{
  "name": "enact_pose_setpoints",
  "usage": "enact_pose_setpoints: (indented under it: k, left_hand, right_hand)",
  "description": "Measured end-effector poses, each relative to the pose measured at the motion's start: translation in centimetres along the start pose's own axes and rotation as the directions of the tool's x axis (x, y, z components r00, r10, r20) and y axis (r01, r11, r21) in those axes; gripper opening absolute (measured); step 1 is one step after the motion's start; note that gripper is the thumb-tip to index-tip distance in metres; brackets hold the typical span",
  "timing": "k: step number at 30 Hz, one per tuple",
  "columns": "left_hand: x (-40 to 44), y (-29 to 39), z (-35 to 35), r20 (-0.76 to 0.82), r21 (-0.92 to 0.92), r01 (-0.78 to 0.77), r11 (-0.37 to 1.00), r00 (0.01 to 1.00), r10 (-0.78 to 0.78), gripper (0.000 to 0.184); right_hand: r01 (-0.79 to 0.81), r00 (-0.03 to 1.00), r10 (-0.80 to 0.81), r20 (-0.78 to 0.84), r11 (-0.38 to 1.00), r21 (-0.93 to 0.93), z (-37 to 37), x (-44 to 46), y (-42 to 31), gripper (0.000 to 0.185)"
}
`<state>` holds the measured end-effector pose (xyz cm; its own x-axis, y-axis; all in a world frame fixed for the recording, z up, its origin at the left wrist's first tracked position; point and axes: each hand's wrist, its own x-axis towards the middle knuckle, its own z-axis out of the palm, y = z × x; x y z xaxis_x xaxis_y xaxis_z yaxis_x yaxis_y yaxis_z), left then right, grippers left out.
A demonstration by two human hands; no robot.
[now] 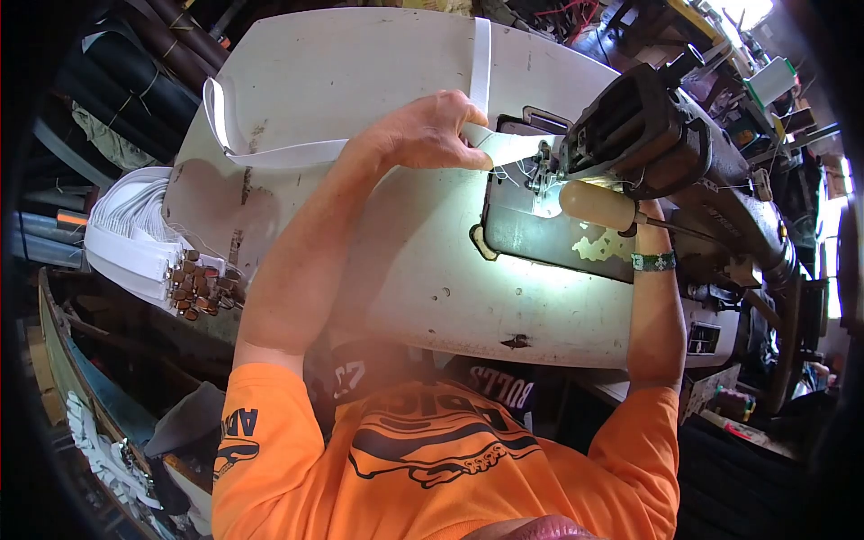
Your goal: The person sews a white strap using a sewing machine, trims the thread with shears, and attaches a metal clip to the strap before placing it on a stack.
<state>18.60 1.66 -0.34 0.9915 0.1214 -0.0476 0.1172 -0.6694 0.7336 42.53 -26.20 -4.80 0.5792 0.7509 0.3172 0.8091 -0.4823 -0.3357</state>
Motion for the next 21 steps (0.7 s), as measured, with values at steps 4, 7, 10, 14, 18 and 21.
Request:
enact_pose_setpoints:
  k: [4, 7, 10, 14, 18, 21]
  left_hand:
    - [-0.2, 0.3, 0.5, -0.03, 0.01, -0.07, 0.997, 0.997, 0.07, 0.035]
    - [-0.2, -0.5, 1.4, -0.126, 0.372, -0.199, 0.907, 0.957, 0.261, 0.046]
    - [0.1, -0.2, 1.6, -0.071, 0.385, -0.157, 0.909, 0.978, 0.198, 0.063]
    - [1.1, 0.4, -1.7, 0.011, 0.647, -0.087, 0.758, 0.994, 0.105, 0.091]
    - [0.7, -2.3, -5.4, -0.037, 0.772, 0.039, 0.634, 0.999, -0.016, 0.108]
    - [-1.9, -5.0, -8.1, -0.159, 0.787, 0.163, 0.595, 0.985, -0.06, 0.112]
  right_hand:
    - [-0.006, 1.0, 0.006, -0.003, 1.0, -0.005, -0.4, -0.5, 0.0, 0.029]
    - [-0.009, 1.0, 0.009, -0.002, 1.0, -0.011, -0.7, -0.7, 0.1, 0.029]
    - [-0.015, 1.0, 0.014, -0.01, 1.0, -0.014, -0.8, -0.5, 0.5, 0.03]
    - [-0.027, 1.0, 0.027, -0.007, 0.999, -0.027, -0.6, -0.1, 1.2, 0.03]
    - [-0.04, 0.999, 0.04, -0.004, 0.999, -0.035, -0.5, -0.3, 0.9, 0.031]
    - [-0.049, 0.999, 0.049, -0.006, 0.998, -0.036, -0.1, -0.6, 0.6, 0.031]
